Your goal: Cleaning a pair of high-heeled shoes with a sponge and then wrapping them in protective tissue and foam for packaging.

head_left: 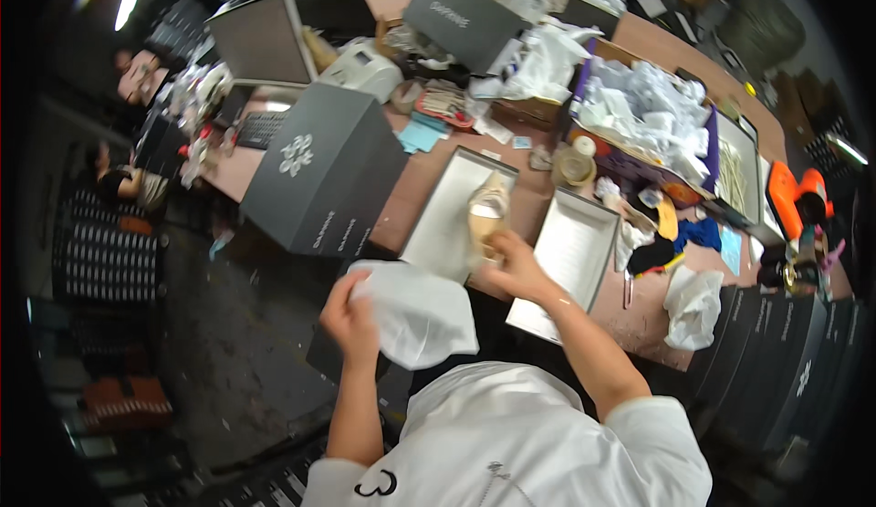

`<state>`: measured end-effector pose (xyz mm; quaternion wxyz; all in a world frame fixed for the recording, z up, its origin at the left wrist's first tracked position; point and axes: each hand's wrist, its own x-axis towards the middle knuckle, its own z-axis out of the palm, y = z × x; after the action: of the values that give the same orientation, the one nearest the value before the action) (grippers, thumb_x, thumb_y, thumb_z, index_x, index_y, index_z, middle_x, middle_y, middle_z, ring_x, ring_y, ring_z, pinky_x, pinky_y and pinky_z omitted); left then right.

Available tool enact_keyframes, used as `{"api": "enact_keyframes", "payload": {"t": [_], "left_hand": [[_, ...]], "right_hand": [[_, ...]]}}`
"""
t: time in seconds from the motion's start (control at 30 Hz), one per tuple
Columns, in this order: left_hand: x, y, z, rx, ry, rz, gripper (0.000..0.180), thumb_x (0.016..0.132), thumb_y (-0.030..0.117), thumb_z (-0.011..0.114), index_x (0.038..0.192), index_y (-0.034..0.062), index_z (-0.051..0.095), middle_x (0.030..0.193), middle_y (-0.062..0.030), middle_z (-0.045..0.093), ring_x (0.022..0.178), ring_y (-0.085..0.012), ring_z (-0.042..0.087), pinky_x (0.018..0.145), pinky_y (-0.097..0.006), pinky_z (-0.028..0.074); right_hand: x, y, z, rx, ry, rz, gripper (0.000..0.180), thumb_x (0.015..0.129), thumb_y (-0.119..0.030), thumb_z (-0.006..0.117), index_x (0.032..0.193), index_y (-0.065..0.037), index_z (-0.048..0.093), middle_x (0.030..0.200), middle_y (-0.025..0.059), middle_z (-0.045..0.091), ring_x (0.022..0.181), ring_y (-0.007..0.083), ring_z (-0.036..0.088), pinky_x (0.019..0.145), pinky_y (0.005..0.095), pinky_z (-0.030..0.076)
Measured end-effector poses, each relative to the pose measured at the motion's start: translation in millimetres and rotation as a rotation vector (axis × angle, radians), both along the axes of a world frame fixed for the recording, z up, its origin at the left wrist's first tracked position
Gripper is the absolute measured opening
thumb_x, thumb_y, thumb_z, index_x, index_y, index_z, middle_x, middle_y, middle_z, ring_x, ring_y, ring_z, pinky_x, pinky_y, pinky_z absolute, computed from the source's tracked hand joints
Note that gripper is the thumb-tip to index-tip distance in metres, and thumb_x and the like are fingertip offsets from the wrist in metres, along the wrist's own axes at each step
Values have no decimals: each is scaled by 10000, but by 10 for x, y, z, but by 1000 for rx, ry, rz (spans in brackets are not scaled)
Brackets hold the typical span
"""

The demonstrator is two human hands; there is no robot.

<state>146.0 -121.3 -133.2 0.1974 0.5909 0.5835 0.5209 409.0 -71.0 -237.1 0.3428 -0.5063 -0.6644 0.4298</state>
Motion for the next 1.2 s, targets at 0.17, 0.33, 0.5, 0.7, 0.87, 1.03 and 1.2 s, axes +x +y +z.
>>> {"api": "enact_keyframes", "payload": {"t": [0.17,0.33,0.5,0.7,0.87,1.03,1.2], "left_hand": [[456,663,37,-77,192,-102,171,779,46,662,930,-33,662,781,-126,668,680,-168,632,608,-302,479],[978,946,-6,-192,70,-246,141,839,57,666,933,-47,675,745,-37,670,666,-67,604,598,-214,470],[1282,717,185,-280,-231,-331,157,840,74,691,918,-59,663,731,-14,639,630,-39,549,549,-204,434],[1306,487,239,-269,-112,-330,130,838,30,673,930,-61,656,735,-13,630,626,-37,537,548,-199,432],[1494,308,227,-196,-60,-405,129,832,22,673,938,-53,670,746,-14,641,639,-43,546,573,-196,443],[1355,408,265,-266,-66,-464,149,844,35,645,972,-33,681,727,-55,665,637,-84,579,595,-230,471],[1607,285,186,-285,-28,-562,179,869,58,634,1016,-32,682,805,-36,678,697,-69,579,645,-225,480]], "right_hand": [[939,-859,1194,76,139,6,402,673,-299,779,809,13,566,1121,156,554,933,225,577,805,301,451],[1420,-1668,1285,-113,764,-67,597,607,-553,728,572,-19,463,993,240,612,854,263,612,780,358,476],[1091,-1727,1080,-219,1212,-140,559,745,-509,644,798,38,545,1169,299,547,876,389,631,783,462,527],[1061,-1763,648,-405,1198,-189,699,771,-495,561,1152,89,517,1014,245,608,800,365,653,588,411,562],[841,-1714,490,-535,1334,-194,694,799,-489,510,1222,61,495,1030,235,603,842,346,641,604,364,534],[923,-1640,464,-630,1589,-330,645,830,-470,481,1217,45,505,1030,203,595,778,290,597,634,320,522],[934,-1637,383,-633,1897,-246,607,849,-470,443,1233,-6,518,1009,187,600,714,272,566,551,301,504]]}}
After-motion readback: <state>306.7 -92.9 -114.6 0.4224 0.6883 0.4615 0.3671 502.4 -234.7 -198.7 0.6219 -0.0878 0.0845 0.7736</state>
